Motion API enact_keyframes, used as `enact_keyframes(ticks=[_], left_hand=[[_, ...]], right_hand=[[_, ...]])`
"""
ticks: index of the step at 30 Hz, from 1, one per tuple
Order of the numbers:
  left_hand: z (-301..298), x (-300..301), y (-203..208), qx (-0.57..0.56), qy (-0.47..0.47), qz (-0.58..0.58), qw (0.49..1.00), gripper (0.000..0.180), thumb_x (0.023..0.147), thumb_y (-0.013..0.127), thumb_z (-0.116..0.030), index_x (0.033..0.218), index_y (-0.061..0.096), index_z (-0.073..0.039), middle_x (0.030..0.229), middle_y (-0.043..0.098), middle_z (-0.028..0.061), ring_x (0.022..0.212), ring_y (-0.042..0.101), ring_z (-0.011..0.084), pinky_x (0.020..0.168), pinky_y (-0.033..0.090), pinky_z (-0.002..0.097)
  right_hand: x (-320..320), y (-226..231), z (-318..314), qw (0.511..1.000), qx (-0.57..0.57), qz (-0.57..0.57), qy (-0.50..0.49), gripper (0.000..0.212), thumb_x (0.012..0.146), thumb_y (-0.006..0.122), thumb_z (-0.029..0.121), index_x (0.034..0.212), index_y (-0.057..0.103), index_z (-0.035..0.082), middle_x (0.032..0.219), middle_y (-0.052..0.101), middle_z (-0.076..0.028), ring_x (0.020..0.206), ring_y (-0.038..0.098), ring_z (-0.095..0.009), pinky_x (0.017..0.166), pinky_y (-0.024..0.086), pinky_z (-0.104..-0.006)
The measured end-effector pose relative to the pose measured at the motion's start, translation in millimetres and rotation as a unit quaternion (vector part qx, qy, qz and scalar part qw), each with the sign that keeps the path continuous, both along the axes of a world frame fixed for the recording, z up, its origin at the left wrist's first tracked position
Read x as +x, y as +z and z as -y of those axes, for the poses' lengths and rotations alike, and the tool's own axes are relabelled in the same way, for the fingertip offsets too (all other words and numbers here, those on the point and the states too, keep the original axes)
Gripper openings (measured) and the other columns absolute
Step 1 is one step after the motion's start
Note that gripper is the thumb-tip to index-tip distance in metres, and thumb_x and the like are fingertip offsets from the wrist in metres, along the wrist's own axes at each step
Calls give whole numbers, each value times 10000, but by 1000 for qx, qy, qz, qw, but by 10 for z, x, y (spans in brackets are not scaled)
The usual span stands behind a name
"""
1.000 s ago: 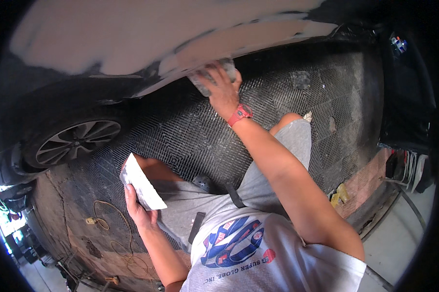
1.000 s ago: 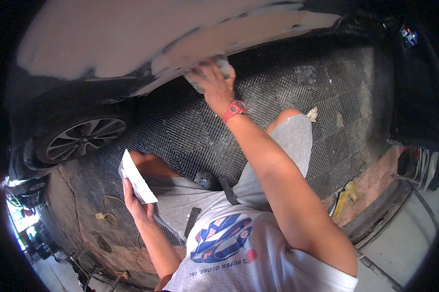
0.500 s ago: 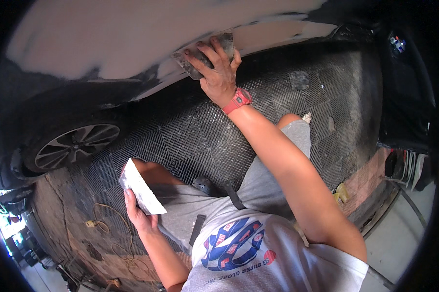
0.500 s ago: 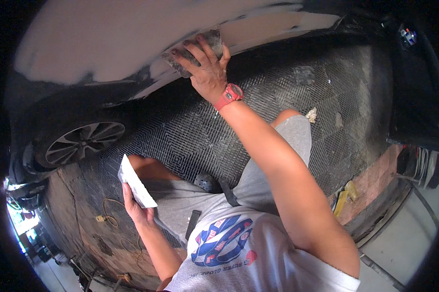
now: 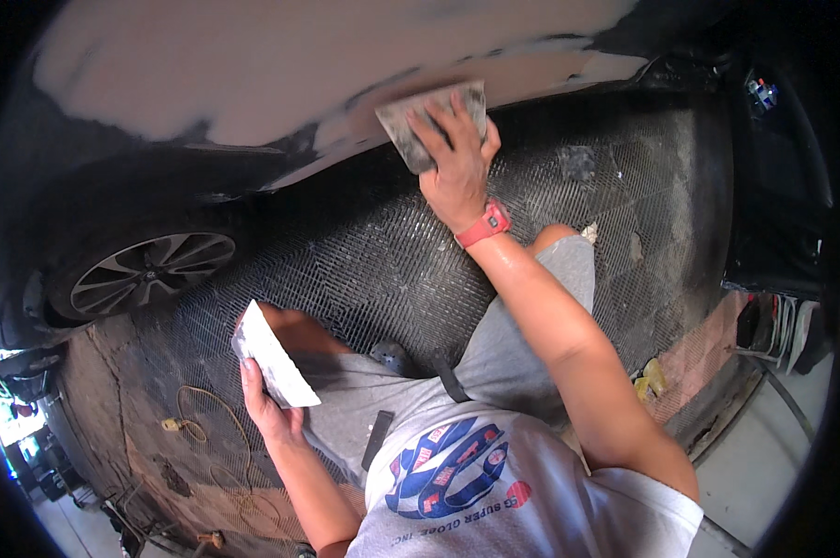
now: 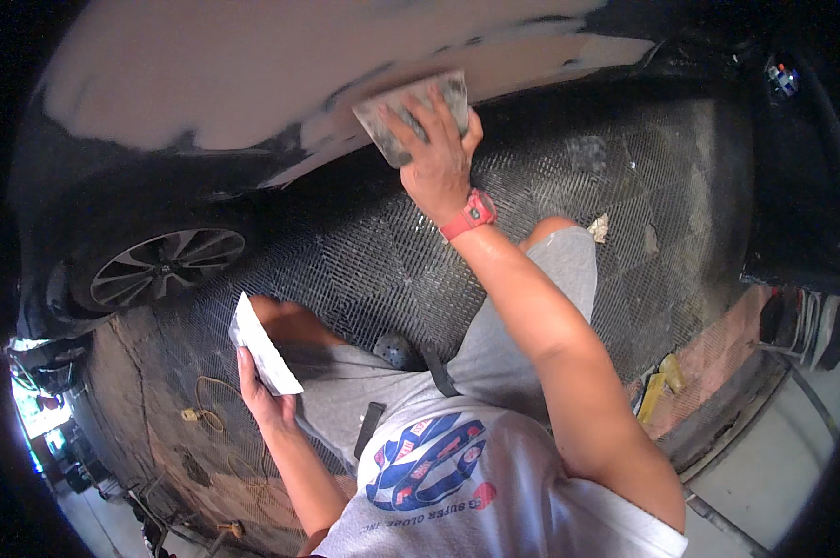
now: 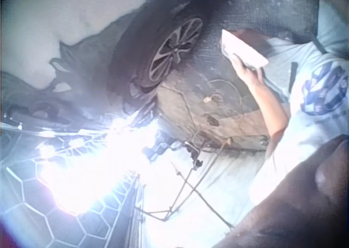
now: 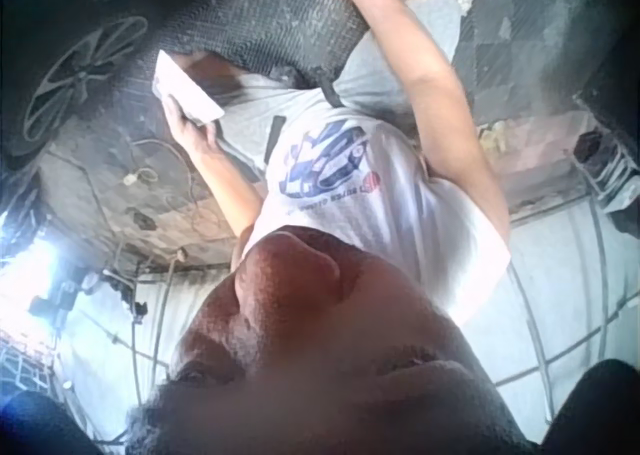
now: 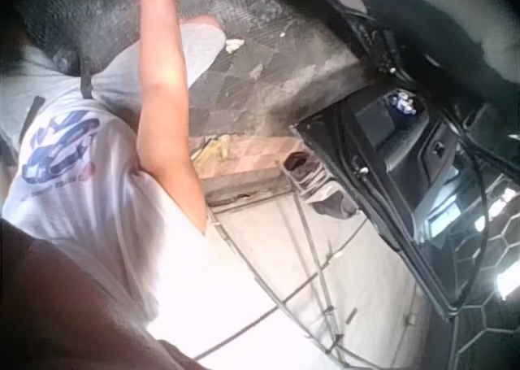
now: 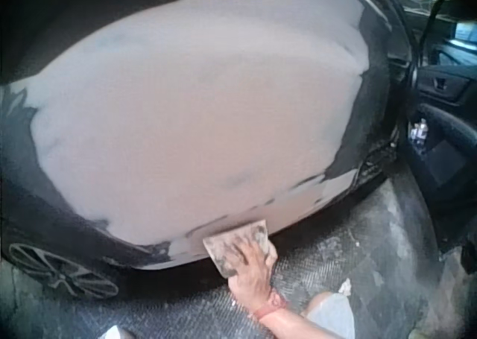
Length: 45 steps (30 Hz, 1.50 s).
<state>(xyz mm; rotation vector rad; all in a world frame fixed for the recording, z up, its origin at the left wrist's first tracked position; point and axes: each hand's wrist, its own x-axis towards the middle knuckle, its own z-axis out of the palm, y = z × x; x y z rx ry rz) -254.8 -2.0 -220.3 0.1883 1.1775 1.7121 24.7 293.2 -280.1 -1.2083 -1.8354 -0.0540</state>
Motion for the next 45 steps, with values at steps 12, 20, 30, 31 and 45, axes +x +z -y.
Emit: enact_keyframes(ticks=[12,20,30,31,45], left_hand=[[-9,-14,-21,-17,-5,2,1000,351,1092,561,-242,1381,583,-45,1193,747,91,986,762,195,815,653,333],[5,14,-3,-19,7,-22,1000,357,1090,568,-253,1378,599,-43,1177,758,83,975,763,185,814,652,323],[-11,7,7,-44,24,-9,999,399,1070,612,-275,1395,572,-47,1198,734,76,1009,745,192,839,637,330],[-12,16,16,-49,31,-14,998,398,1072,608,-272,1397,569,-47,1195,735,76,1003,746,191,835,639,329],[20,14,38,-60,32,-29,997,400,1070,612,-277,1398,581,-50,1182,740,67,1009,744,178,839,634,320]], right_hand=[[-406,-401,2,997,9,72,27,765,696,711,-16,1376,673,333,1424,551,6,1511,384,-263,1129,210,-592],[291,-605,24,997,-43,36,-49,742,707,617,-54,1364,703,278,1444,581,-22,1532,390,-280,1183,185,-555],[474,48,-473,996,80,30,-28,703,727,683,-33,1348,714,295,1408,588,16,1488,447,-260,1186,186,-504],[444,21,-509,996,83,31,-32,705,723,687,-29,1347,714,299,1405,585,18,1490,443,-262,1185,186,-505],[500,-997,-378,995,30,98,-11,779,704,770,2,1395,650,343,1398,571,11,1508,410,-288,1184,221,-571]])
